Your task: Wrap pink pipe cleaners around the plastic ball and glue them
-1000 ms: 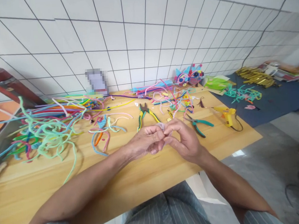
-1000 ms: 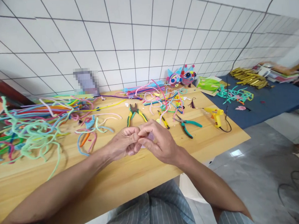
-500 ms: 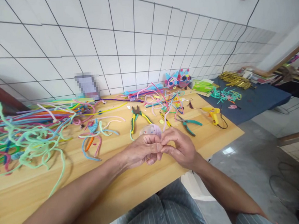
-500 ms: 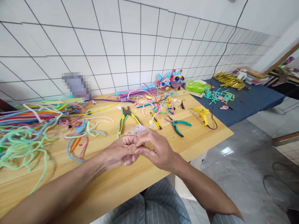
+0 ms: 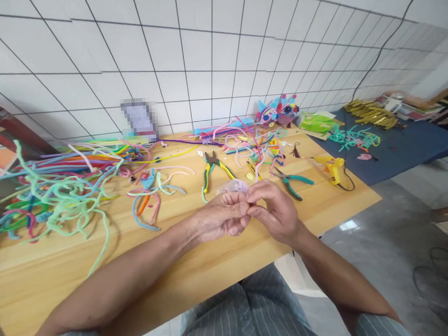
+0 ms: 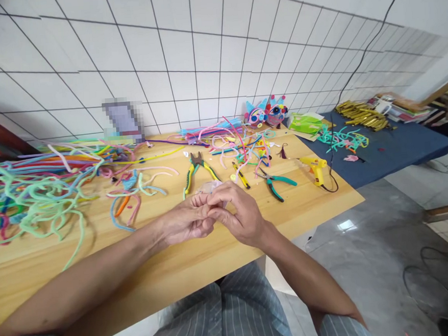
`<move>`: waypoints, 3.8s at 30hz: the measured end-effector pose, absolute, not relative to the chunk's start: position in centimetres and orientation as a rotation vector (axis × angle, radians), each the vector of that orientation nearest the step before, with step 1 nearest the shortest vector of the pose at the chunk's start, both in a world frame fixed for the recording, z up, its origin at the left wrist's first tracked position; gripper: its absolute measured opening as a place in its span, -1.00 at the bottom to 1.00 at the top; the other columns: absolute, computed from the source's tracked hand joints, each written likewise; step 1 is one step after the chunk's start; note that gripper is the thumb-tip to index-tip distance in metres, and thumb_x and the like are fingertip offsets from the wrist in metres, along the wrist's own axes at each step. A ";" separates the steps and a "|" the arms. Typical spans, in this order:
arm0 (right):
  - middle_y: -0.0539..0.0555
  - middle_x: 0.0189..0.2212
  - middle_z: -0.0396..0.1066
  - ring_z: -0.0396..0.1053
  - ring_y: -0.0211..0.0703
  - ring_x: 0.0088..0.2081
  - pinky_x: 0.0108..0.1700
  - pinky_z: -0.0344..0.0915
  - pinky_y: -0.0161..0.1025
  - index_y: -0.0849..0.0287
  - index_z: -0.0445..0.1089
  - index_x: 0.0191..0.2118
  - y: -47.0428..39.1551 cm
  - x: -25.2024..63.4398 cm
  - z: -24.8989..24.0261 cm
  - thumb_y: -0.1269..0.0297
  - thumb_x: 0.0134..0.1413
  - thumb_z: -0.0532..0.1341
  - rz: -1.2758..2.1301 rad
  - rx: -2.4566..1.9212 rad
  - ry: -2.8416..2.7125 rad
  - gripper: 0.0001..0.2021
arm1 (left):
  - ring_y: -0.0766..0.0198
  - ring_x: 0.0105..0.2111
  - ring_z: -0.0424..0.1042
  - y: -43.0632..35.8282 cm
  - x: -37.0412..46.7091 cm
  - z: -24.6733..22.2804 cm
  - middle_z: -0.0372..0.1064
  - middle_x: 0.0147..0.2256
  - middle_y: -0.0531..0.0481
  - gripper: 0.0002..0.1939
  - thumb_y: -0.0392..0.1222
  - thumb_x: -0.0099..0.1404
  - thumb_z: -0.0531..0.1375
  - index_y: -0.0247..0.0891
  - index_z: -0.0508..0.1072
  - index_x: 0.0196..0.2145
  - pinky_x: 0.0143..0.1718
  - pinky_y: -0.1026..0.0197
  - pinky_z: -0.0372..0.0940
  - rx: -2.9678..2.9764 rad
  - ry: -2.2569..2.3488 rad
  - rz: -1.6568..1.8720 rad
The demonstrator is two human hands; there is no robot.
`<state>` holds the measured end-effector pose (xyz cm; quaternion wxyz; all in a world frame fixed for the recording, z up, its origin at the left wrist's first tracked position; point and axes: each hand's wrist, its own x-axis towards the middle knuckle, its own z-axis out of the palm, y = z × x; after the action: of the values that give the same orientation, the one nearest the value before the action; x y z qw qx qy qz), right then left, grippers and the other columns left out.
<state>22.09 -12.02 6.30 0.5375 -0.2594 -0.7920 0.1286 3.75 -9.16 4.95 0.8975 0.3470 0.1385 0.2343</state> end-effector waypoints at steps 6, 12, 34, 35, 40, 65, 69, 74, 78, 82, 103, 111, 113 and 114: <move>0.02 -0.26 0.58 0.57 -0.15 -0.16 -0.11 0.48 -0.18 0.02 0.39 -0.14 -12.6 22.5 7.0 0.20 0.48 0.26 0.290 -0.601 -2.001 -0.91 | 0.53 -0.73 0.29 -9.5 3.8 4.9 0.43 -0.61 0.11 -0.39 0.12 -0.04 0.67 -0.35 0.44 -0.44 -0.67 0.50 0.16 0.735 0.308 0.468; 0.00 -0.30 0.57 0.55 -0.14 -0.21 -0.12 0.49 -0.16 -0.01 0.39 -0.06 -12.8 22.5 7.1 0.22 0.47 0.27 0.343 -0.595 -1.997 -0.95 | 0.49 -0.71 0.34 -9.6 4.0 4.6 0.44 -0.62 0.10 -0.39 0.10 -0.05 0.67 -0.33 0.42 -0.45 -0.66 0.49 0.18 0.707 0.301 0.457; 0.01 -0.30 0.72 0.68 -0.14 -0.30 -0.22 0.56 -0.25 0.03 0.60 -0.18 -13.0 22.2 9.4 0.33 0.37 0.31 0.439 -0.841 -2.053 -0.90 | 0.50 -0.75 0.23 -9.9 3.8 4.2 0.40 -0.65 0.13 -0.40 0.16 -0.02 0.65 -0.32 0.44 -0.46 -0.68 0.41 0.11 0.699 0.215 0.388; 0.02 -0.26 0.73 0.68 -0.14 -0.27 -0.19 0.57 -0.25 0.03 0.60 -0.16 -13.0 22.2 9.4 0.34 0.37 0.31 0.431 -0.827 -2.039 -0.90 | 0.49 -0.75 0.23 -9.9 3.8 4.2 0.39 -0.65 0.13 -0.41 0.16 -0.01 0.65 -0.32 0.45 -0.45 -0.68 0.40 0.11 0.697 0.213 0.395; 0.02 -0.19 0.73 0.70 -0.09 -0.20 -0.14 0.61 -0.20 0.00 0.61 -0.10 -13.1 22.4 9.8 0.30 0.39 0.31 0.446 -0.833 -2.065 -0.89 | 0.48 -0.75 0.21 -9.9 3.7 4.1 0.36 -0.66 0.15 -0.42 0.16 -0.01 0.65 -0.33 0.48 -0.44 -0.68 0.38 0.10 0.685 0.219 0.395; -0.14 -0.57 0.37 0.30 -0.26 -0.55 -0.43 0.29 -0.25 0.08 0.46 -0.26 -12.9 27.5 0.3 0.27 0.27 0.29 0.739 -1.115 -1.333 -0.94 | 0.45 -0.62 0.10 -7.8 2.0 6.4 0.15 -0.60 0.22 -0.87 -0.16 0.45 0.29 -0.23 0.61 -0.13 -0.53 0.36 0.10 1.430 0.824 1.439; -0.11 -0.46 0.44 0.38 -0.26 -0.45 -0.34 0.35 -0.26 0.08 0.47 -0.15 -12.6 27.0 -0.8 0.21 0.19 0.38 0.790 -1.185 -1.312 -0.84 | 0.32 -0.40 0.45 -5.5 1.5 5.3 0.49 -0.37 0.04 -0.76 -0.08 0.48 0.25 -0.22 0.58 -0.01 -0.24 0.23 0.43 1.686 0.966 1.395; -0.03 -0.29 0.55 0.47 -0.22 -0.27 -0.15 0.41 -0.21 0.10 0.48 -0.17 -12.2 27.1 -2.2 0.13 0.19 0.40 0.832 -1.319 -1.326 -0.80 | -0.26 0.46 0.19 -6.5 2.6 2.5 0.22 0.42 -0.38 -0.11 0.05 0.13 0.55 -0.22 0.39 0.33 0.47 -0.33 0.16 2.281 0.990 0.931; 0.01 -0.23 0.58 0.51 -0.17 -0.21 -0.07 0.40 -0.17 0.09 0.50 -0.15 -11.8 27.1 -2.6 0.05 0.18 0.41 0.917 -1.359 -1.376 -0.74 | -0.24 0.42 0.26 -6.1 2.7 1.2 0.27 0.38 -0.36 -0.09 -0.01 0.14 0.56 -0.20 0.34 0.36 0.46 -0.31 0.20 2.328 0.930 0.724; 0.02 -0.18 0.60 0.52 -0.11 -0.15 -0.03 0.43 -0.14 0.06 0.53 -0.12 -10.6 26.6 -1.6 -0.06 0.17 0.43 1.026 -1.325 -1.409 -0.67 | -0.14 0.26 0.43 -3.9 1.9 1.0 0.40 0.24 -0.26 -0.19 0.07 0.19 0.50 -0.22 0.38 0.30 0.34 -0.18 0.35 2.045 0.860 0.727; 0.07 0.06 0.58 0.53 0.01 0.15 0.18 0.54 0.03 -0.05 0.46 0.01 -5.9 23.2 -1.0 0.00 0.00 0.59 1.081 -1.066 -1.386 -0.49 | -0.04 0.13 0.50 -0.8 1.1 -0.4 0.52 0.15 -0.16 -0.09 0.24 0.14 0.50 -0.20 0.39 0.32 0.08 0.03 0.44 1.365 0.752 0.915; 0.07 0.12 0.59 0.56 0.01 0.09 0.16 0.53 -0.01 -0.07 0.56 0.02 -5.4 24.0 -0.7 -0.17 0.02 0.54 1.113 -1.057 -1.347 -0.49 | -0.05 0.16 0.48 -2.0 1.6 -0.8 0.46 0.19 -0.20 -0.28 0.07 0.24 0.42 -0.19 0.41 0.29 0.23 -0.08 0.40 1.777 0.792 0.980; 0.07 0.16 0.58 0.56 0.01 0.06 0.13 0.53 -0.03 -0.06 0.60 0.00 -5.2 23.8 -0.5 -0.21 -0.01 0.54 1.126 -1.061 -1.308 -0.48 | -0.06 0.17 0.46 -2.2 1.7 -1.0 0.46 0.17 -0.19 -0.32 0.02 0.26 0.39 -0.18 0.42 0.28 0.29 -0.12 0.36 1.911 0.790 0.992; 0.06 0.16 0.58 0.56 0.01 0.07 0.13 0.53 -0.04 -0.06 0.62 -0.02 -5.1 23.6 -0.5 -0.21 -0.04 0.55 1.142 -1.061 -1.283 -0.48 | -0.07 0.18 0.46 -2.3 1.7 -1.1 0.46 0.16 -0.19 -0.33 0.00 0.26 0.38 -0.19 0.42 0.28 0.30 -0.13 0.35 1.959 0.783 0.992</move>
<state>23.64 -5.08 -0.49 0.5322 -0.4450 -0.5381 0.4788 1.73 -2.26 -1.07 0.3941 0.7723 0.3086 0.3911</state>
